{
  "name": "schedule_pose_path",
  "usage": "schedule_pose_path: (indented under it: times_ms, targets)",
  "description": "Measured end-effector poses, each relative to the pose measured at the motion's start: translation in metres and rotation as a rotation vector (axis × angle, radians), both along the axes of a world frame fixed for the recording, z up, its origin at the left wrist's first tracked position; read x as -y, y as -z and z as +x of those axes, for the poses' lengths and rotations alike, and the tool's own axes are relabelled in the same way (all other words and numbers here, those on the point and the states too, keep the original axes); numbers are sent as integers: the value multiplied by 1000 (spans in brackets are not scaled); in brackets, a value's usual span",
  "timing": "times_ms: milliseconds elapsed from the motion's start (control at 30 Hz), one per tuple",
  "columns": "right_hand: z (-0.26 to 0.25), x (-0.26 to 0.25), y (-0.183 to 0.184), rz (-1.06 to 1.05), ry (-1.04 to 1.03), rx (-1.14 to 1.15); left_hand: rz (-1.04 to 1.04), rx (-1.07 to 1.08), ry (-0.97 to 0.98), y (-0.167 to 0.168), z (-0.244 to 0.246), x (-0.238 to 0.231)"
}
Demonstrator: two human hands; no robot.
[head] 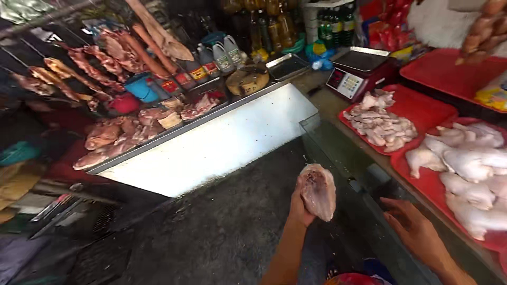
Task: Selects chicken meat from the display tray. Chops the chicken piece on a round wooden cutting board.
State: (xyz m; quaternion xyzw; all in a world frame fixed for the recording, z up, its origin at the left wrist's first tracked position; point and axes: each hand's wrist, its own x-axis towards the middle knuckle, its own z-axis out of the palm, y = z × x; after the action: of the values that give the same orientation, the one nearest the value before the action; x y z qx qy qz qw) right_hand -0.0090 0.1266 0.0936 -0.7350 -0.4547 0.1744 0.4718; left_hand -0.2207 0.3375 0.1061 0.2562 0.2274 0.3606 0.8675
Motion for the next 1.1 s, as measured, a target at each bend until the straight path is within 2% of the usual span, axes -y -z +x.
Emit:
schedule_pose_path:
  times_ms: [100,233,333,467,667,800,933,1033,1100]
  targets:
    - [16,-29,23,-125,-4,26,74,38,-209,-10,-32,-64]
    - [41,-85,37,-243,-27,48,106,95,-382,-14,-48,-144]
    - [56,-149,39,-292,-46,31,128,94,-428,-11,-43,-210]
    - [77,-253,42,-343,-99,21,50,87,-463,-10,-17,-308]
    - [122,-435,0,-325,-165,57,-63,70,-516,-25,24,-463]
    - [135,-543,-34,-226,-225,172,-93,47,-594,-35,38,-556]
    - [127,-653,-69,-113,-305,220,-21,87,-747,-54,56,-674]
    - [112,-740,-90,-49,-355,308,4,146,-926,-81,70,-776]
    - [101,-798,-99,-11,-353,340,-16,106,-953,-90,83,-838]
